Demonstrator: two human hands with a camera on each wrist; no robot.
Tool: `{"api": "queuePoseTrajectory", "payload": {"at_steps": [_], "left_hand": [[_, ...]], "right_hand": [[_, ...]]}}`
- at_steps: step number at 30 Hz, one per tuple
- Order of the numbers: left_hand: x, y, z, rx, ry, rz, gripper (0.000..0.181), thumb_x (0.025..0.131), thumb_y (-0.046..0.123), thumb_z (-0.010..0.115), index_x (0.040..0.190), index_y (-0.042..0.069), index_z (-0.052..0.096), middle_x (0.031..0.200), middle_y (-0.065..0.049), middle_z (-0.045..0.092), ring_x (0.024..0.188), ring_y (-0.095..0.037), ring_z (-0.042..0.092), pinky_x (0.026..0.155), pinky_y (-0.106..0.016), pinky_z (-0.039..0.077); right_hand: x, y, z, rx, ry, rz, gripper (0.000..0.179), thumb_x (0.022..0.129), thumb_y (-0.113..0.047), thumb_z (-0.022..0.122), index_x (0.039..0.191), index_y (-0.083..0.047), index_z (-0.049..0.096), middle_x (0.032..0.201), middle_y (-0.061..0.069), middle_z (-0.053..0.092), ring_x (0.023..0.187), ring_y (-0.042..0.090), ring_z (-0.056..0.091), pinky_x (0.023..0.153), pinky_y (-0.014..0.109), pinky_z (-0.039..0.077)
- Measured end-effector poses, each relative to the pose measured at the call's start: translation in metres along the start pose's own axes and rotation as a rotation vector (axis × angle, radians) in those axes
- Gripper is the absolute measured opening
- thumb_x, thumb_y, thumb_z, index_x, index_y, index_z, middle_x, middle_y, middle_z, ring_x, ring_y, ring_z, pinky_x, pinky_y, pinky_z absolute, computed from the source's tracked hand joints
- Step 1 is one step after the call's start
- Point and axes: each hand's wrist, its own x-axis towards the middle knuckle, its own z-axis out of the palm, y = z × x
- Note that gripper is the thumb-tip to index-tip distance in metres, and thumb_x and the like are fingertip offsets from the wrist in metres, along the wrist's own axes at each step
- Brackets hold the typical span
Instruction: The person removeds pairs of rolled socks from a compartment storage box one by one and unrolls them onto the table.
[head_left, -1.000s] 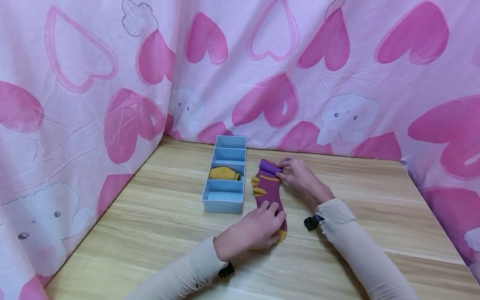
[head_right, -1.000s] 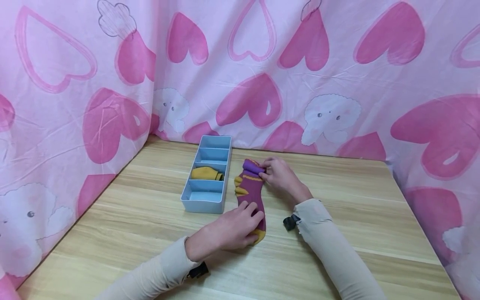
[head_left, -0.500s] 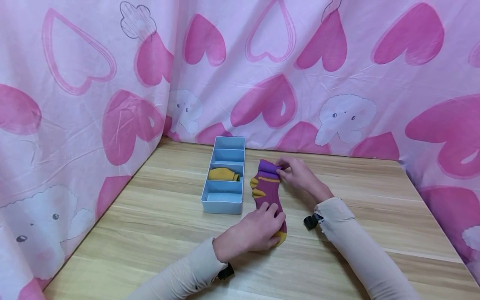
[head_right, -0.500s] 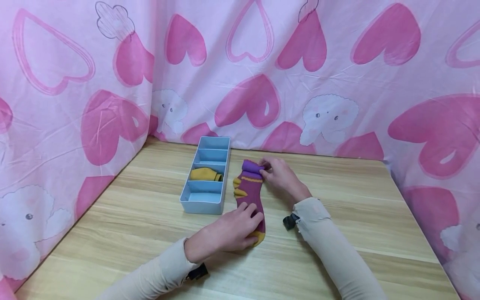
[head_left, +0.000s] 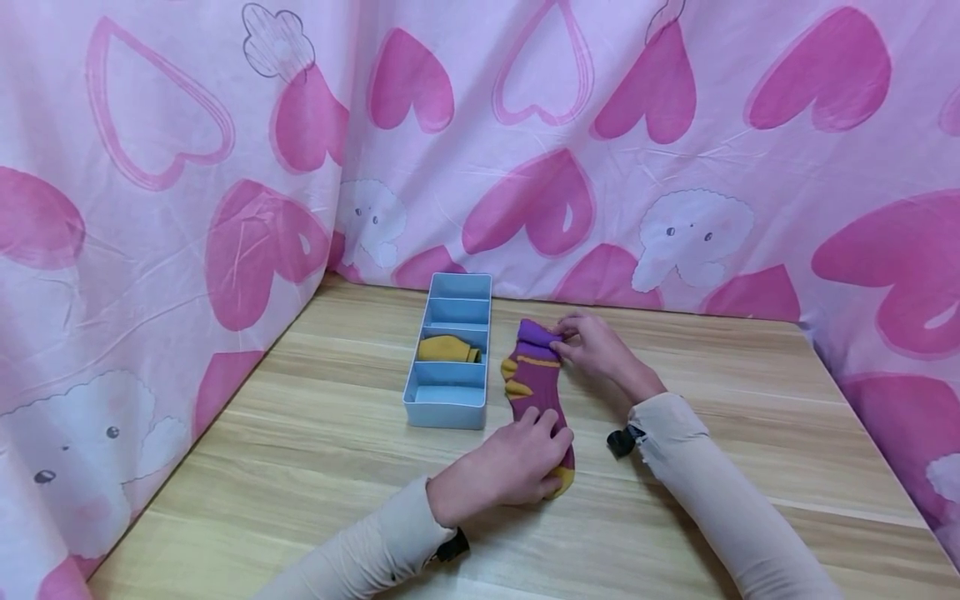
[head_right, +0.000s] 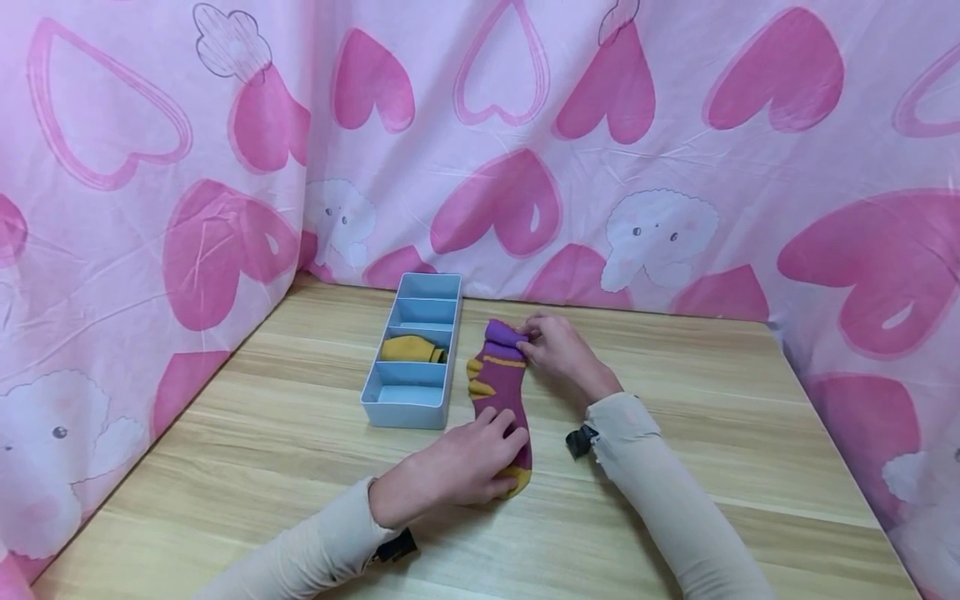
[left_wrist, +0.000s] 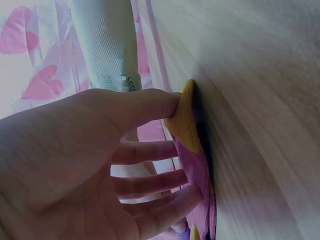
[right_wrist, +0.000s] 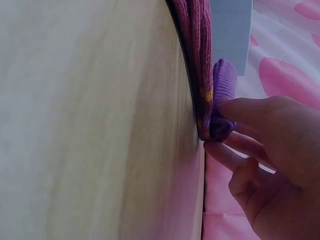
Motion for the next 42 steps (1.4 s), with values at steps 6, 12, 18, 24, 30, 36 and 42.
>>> {"api": "queuePoseTrajectory", "payload": {"at_steps": [6,12,18,24,30,36,42], "left_hand": [[0.0,0.001,0.0,0.004,-0.006,0.011,0.053,0.1,0.052,0.074,0.14,0.019,0.06,0.134,-0.003,0.059,0.112,-0.018,0.055,0.084,-0.025,0.06],[-0.001,0.003,-0.002,0.002,-0.015,0.015,0.054,0.1,0.052,0.074,0.14,0.019,0.06,0.134,-0.003,0.059,0.112,-0.018,0.055,0.083,-0.025,0.06],[-0.002,0.004,-0.003,0.012,-0.013,0.016,0.054,0.099,0.053,0.075,0.14,0.02,0.06,0.134,-0.003,0.058,0.112,-0.018,0.055,0.083,-0.025,0.06],[-0.003,0.005,-0.003,0.013,-0.013,0.017,0.055,0.099,0.054,0.075,0.14,0.02,0.06,0.134,-0.002,0.058,0.111,-0.017,0.055,0.082,-0.025,0.06],[-0.002,0.004,0.0,0.013,-0.007,0.023,0.056,0.1,0.055,0.073,0.14,0.02,0.059,0.135,-0.003,0.058,0.112,-0.017,0.055,0.084,-0.024,0.059],[0.0,0.003,0.002,0.028,0.01,0.038,0.056,0.1,0.056,0.073,0.14,0.019,0.06,0.135,-0.003,0.059,0.112,-0.017,0.056,0.084,-0.024,0.059],[0.0,0.002,0.001,0.035,0.002,0.038,0.057,0.099,0.056,0.073,0.141,0.02,0.059,0.136,-0.001,0.058,0.113,-0.017,0.056,0.09,-0.024,0.058]], "right_hand": [[0.002,-0.003,-0.001,0.009,0.012,0.024,0.03,0.105,-0.016,0.071,0.135,-0.011,0.071,0.124,0.016,0.079,0.113,0.033,0.077,0.1,0.053,0.061],[0.004,-0.005,-0.001,-0.029,0.025,0.026,0.021,0.106,-0.02,0.07,0.126,-0.013,0.075,0.118,0.013,0.08,0.111,0.031,0.077,0.098,0.052,0.061],[0.006,-0.006,-0.001,-0.039,-0.011,0.055,0.026,0.101,-0.022,0.078,0.124,-0.01,0.075,0.115,0.012,0.08,0.104,0.028,0.076,0.092,0.047,0.063],[0.01,-0.005,-0.002,-0.093,-0.005,0.095,0.023,0.105,-0.021,0.071,0.125,-0.01,0.068,0.115,0.013,0.078,0.105,0.029,0.074,0.093,0.049,0.059],[0.013,-0.002,-0.002,-0.112,0.003,0.157,0.025,0.107,-0.025,0.068,0.126,-0.009,0.073,0.116,0.013,0.075,0.106,0.03,0.071,0.092,0.05,0.058],[0.019,0.0,0.0,-0.154,0.046,0.207,0.029,0.108,-0.033,0.066,0.123,-0.012,0.08,0.104,0.007,0.076,0.096,0.027,0.066,0.083,0.043,0.054],[0.023,0.002,0.001,-0.153,0.095,0.262,0.03,0.109,-0.037,0.064,0.11,-0.011,0.078,0.096,0.009,0.074,0.09,0.027,0.066,0.074,0.042,0.052]]}}
